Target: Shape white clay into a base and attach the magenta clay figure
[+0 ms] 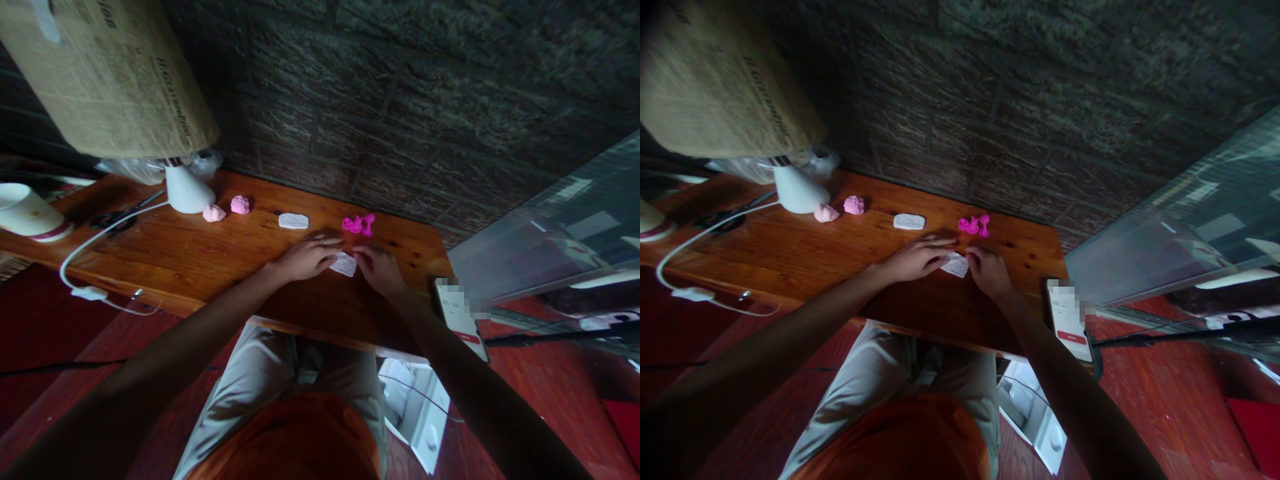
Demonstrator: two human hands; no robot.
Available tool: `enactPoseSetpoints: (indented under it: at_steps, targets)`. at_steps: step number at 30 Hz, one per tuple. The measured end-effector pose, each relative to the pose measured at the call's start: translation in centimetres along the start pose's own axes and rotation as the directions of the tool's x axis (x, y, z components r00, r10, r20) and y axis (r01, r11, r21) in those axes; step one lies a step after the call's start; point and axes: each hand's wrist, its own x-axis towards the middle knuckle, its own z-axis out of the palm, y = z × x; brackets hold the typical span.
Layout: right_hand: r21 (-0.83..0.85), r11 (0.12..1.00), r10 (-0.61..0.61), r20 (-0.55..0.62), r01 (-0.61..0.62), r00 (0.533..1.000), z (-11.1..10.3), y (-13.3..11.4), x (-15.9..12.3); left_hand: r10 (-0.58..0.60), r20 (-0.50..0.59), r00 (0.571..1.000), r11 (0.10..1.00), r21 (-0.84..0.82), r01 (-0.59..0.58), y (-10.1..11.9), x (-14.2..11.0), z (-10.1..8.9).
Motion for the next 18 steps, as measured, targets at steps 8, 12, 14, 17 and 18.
enactPoseSetpoints:
  at_steps: [8, 12, 14, 17, 18]
  targets:
    - [-0.145, 0.958, -0.222, 0.163, 0.246, 0.961, 0.8, -1.8, -3.5, 0.055, 0.249, 0.967, 0.992, 0.094, -0.081, 1.2, -1.8, -0.1]
    - [-0.2, 0.946, -0.222, 0.179, 0.257, 0.958, 1.3, -2.2, -4.0, 0.041, 0.233, 0.972, 0.988, 0.133, -0.074, 1.7, -1.7, 0.2]
    - [-0.204, 0.948, -0.212, 0.174, 0.246, 0.962, 1.6, -2.4, -4.1, 0.031, 0.218, 0.975, 0.986, 0.155, -0.066, 1.9, -1.7, 0.4]
    - [-0.181, 0.956, -0.205, 0.157, 0.233, 0.966, 2.0, -2.4, -4.4, 0.035, 0.192, 0.981, 0.986, 0.156, -0.065, 2.1, -2.0, 0.6]
    - [-0.17, 0.957, -0.208, 0.159, 0.234, 0.965, 2.1, -2.4, -4.5, 0.037, 0.179, 0.983, 0.987, 0.149, -0.064, 2.1, -2.1, 0.7]
